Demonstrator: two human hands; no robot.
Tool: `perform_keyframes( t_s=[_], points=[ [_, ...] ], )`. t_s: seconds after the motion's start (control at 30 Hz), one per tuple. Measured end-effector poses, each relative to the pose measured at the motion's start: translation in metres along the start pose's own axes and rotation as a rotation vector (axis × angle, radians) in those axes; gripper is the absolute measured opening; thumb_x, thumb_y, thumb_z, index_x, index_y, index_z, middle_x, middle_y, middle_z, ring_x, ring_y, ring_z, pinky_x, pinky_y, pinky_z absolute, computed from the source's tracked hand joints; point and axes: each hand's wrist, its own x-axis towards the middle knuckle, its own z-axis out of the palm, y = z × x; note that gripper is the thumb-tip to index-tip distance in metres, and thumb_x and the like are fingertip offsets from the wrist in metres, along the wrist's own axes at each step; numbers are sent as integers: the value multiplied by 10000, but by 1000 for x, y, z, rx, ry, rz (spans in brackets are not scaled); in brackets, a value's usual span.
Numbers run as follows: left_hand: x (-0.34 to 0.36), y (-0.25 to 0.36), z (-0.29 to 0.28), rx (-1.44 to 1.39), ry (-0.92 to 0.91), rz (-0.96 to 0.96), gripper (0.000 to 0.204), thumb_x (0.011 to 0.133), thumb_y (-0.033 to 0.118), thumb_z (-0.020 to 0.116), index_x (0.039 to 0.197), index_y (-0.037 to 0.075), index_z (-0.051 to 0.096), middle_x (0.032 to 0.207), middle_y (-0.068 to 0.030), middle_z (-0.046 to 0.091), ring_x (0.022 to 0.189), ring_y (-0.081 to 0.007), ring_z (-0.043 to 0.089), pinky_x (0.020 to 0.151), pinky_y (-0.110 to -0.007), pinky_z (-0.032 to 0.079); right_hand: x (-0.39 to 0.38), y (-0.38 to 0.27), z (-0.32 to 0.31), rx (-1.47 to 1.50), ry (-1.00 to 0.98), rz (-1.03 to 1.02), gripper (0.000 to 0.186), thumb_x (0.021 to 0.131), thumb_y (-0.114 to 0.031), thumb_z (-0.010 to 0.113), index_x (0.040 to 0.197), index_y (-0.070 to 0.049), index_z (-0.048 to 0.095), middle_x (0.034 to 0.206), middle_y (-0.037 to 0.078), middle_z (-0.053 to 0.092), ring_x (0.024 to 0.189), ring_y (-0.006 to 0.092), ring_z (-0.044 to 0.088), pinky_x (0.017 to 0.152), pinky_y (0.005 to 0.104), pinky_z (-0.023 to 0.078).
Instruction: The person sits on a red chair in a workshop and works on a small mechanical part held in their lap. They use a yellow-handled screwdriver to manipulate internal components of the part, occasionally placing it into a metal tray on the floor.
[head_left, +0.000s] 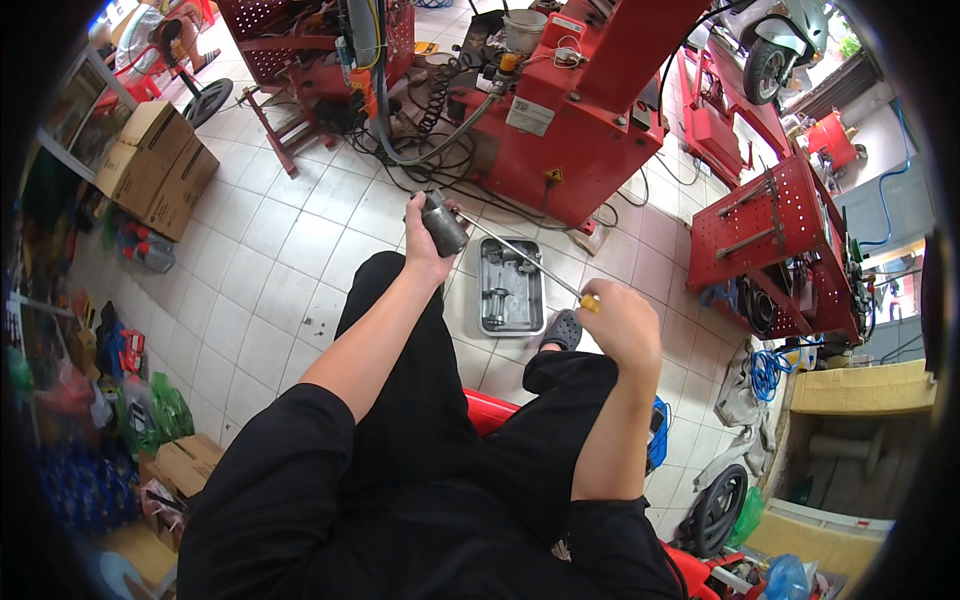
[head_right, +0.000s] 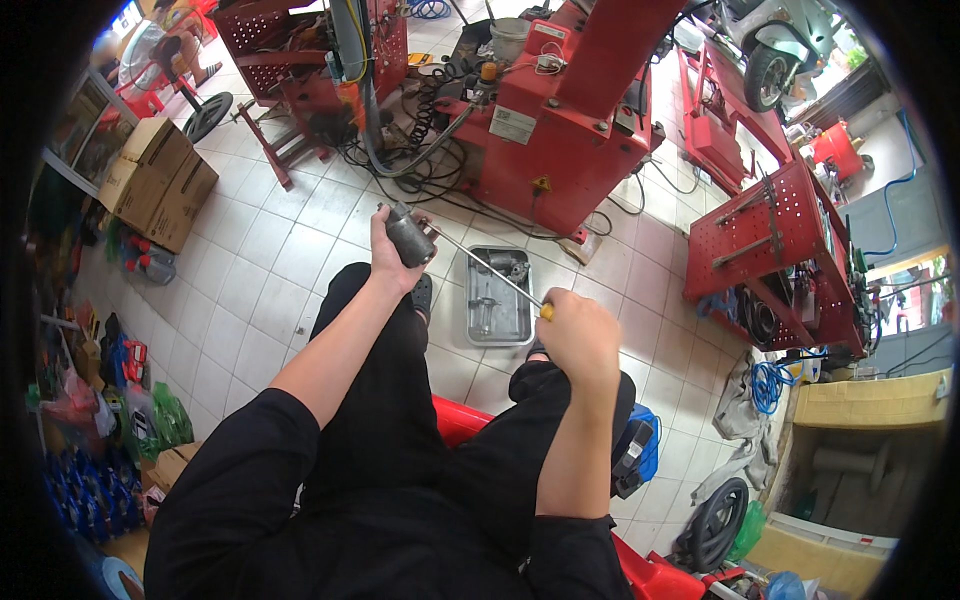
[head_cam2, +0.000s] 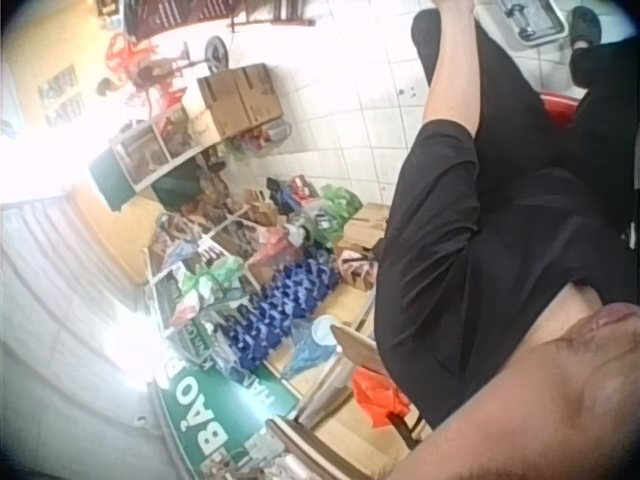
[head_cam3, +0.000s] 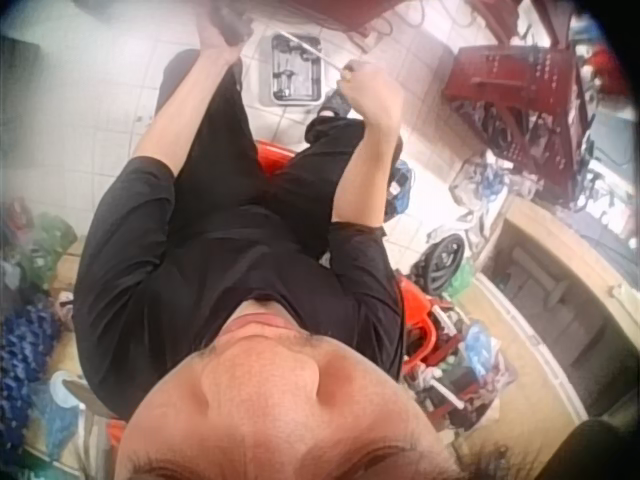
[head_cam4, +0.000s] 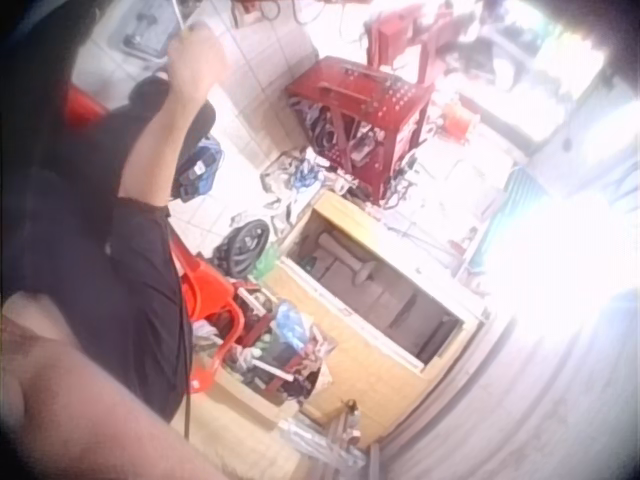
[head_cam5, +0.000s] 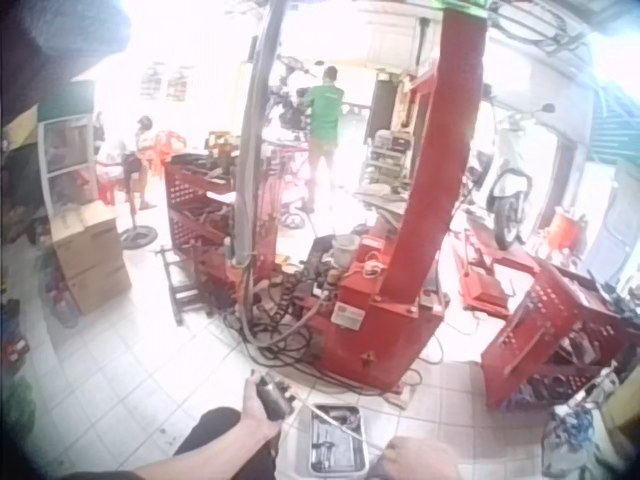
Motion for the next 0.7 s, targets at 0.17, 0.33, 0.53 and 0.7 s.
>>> perform_keyframes(
  t_s=[0.17,0.33,0.53,0.7],
  points=[
    [1,-5,2,66,-41,1,478,796,576,484,848,115,596,851,-26,607,815,-211,609,613,-324,439,24,-4,45,-29,-31,-56,203,827,-205,514,935,-72,623,824,188,657,813,355,639,727,460,495],
    [-5,-5,6,142,-92,2,476,795,581,496,852,118,594,878,-25,610,820,-214,609,629,-331,456,39,-20,73,131,-17,-148,250,897,-266,461,953,-75,612,829,176,657,827,369,625,734,469,488],
    [-4,-5,4,12,-41,14,452,787,568,515,871,130,592,894,-29,623,831,-231,601,634,-331,460,37,-20,52,212,42,-81,259,896,-284,475,909,-92,648,839,167,657,829,372,617,746,465,484],
    [-3,-5,2,60,-58,-35,471,783,570,515,876,118,609,892,-31,620,844,-229,595,644,-332,454,32,-24,44,226,2,-53,286,869,-300,520,990,-95,677,903,179,655,859,367,615,780,437,483]
  ],
)
